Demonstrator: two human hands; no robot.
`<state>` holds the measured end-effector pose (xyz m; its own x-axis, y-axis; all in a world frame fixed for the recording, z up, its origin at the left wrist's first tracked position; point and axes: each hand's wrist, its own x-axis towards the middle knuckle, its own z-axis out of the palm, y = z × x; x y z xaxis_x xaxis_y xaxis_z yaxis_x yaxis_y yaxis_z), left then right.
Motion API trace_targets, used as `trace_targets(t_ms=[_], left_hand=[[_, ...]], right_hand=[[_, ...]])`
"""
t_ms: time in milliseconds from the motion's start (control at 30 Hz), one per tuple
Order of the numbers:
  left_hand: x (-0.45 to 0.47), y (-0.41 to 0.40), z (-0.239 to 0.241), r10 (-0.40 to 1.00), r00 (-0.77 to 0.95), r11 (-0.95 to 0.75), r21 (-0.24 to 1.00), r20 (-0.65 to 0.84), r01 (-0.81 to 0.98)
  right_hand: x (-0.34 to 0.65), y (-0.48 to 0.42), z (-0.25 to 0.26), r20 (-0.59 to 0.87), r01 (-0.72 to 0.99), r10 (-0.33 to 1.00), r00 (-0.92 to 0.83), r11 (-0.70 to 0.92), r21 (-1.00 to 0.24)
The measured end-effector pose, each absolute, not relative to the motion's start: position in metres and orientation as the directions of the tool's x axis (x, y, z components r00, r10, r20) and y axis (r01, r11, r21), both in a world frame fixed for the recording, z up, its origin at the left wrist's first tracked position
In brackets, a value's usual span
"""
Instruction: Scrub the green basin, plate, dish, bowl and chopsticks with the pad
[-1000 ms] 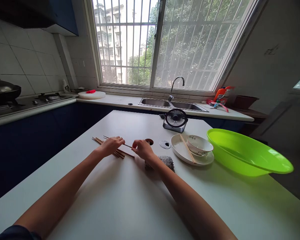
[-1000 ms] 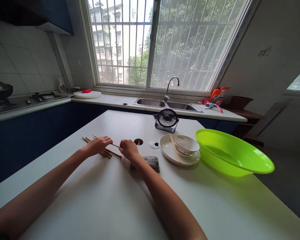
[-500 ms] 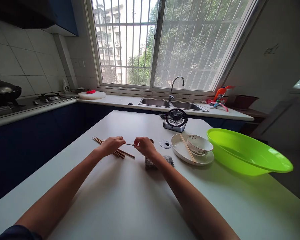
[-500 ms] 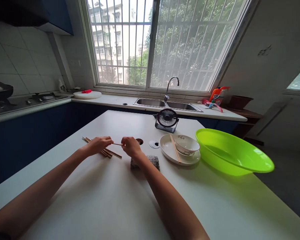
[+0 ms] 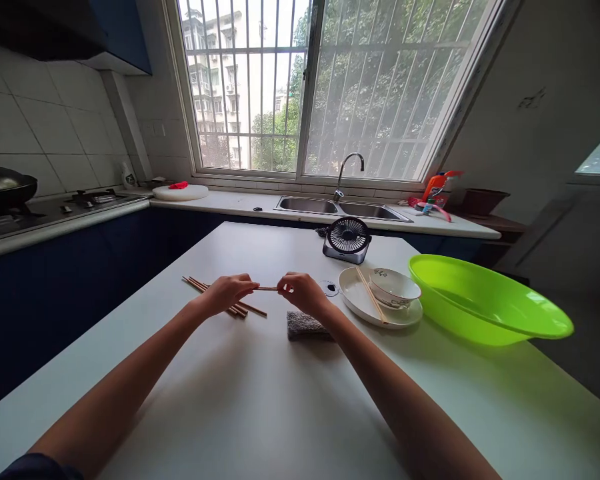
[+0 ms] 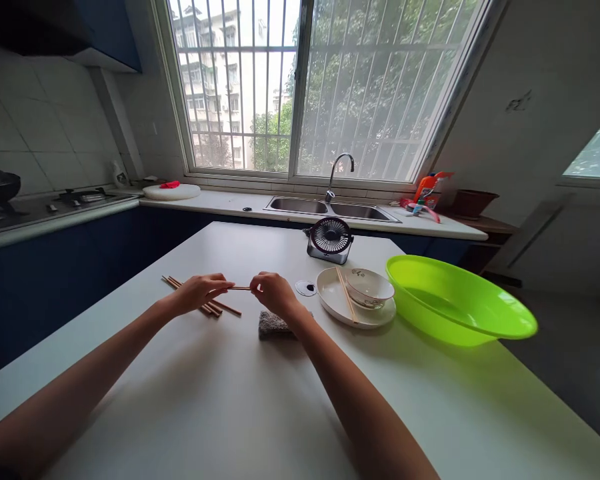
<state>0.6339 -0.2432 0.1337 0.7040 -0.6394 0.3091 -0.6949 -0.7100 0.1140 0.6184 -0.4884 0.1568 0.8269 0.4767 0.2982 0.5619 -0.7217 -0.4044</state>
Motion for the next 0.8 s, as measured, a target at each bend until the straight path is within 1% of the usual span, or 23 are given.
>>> trace_targets(t_ms=[167,367,500,600,700,800], left_hand=[[0.626,-0.262,0.135,-0.642,0.7,-0.722,0.059,0.312,-0.689],[0.62,-0.283,0.138,-0.655,0.676,-0.712,0.023,0.337,-0.702],[0.618,-0.301,0.138,-0.665,0.643,-0.708,-0.046,0.38,-0.705],[0.619,-0.317,0.135,-0.671,0.6,-0.705,-0.124,0.435,-0.698],[0.621,-0.336,0.13,-0.682,0.542,-0.691,-0.19,0.491,-0.697],[0.624,-0.355,0.126,-0.684,0.499,-0.679,-0.213,0.533,-0.703]], right_hand=[[0.609,-0.506,0.156,0.333,0.575,0.47,0.817,-0.707,-0.412],[0.596,-0.528,0.154,0.372,0.589,0.461,0.806,-0.69,-0.421],[0.589,-0.545,0.15,0.415,0.598,0.443,0.795,-0.689,-0.41],[0.585,-0.56,0.144,0.479,0.635,0.448,0.755,-0.682,-0.363],[0.58,-0.576,0.136,0.559,0.683,0.461,0.689,-0.67,-0.29],[0.575,-0.592,0.129,0.624,0.722,0.474,0.621,-0.655,-0.222]])
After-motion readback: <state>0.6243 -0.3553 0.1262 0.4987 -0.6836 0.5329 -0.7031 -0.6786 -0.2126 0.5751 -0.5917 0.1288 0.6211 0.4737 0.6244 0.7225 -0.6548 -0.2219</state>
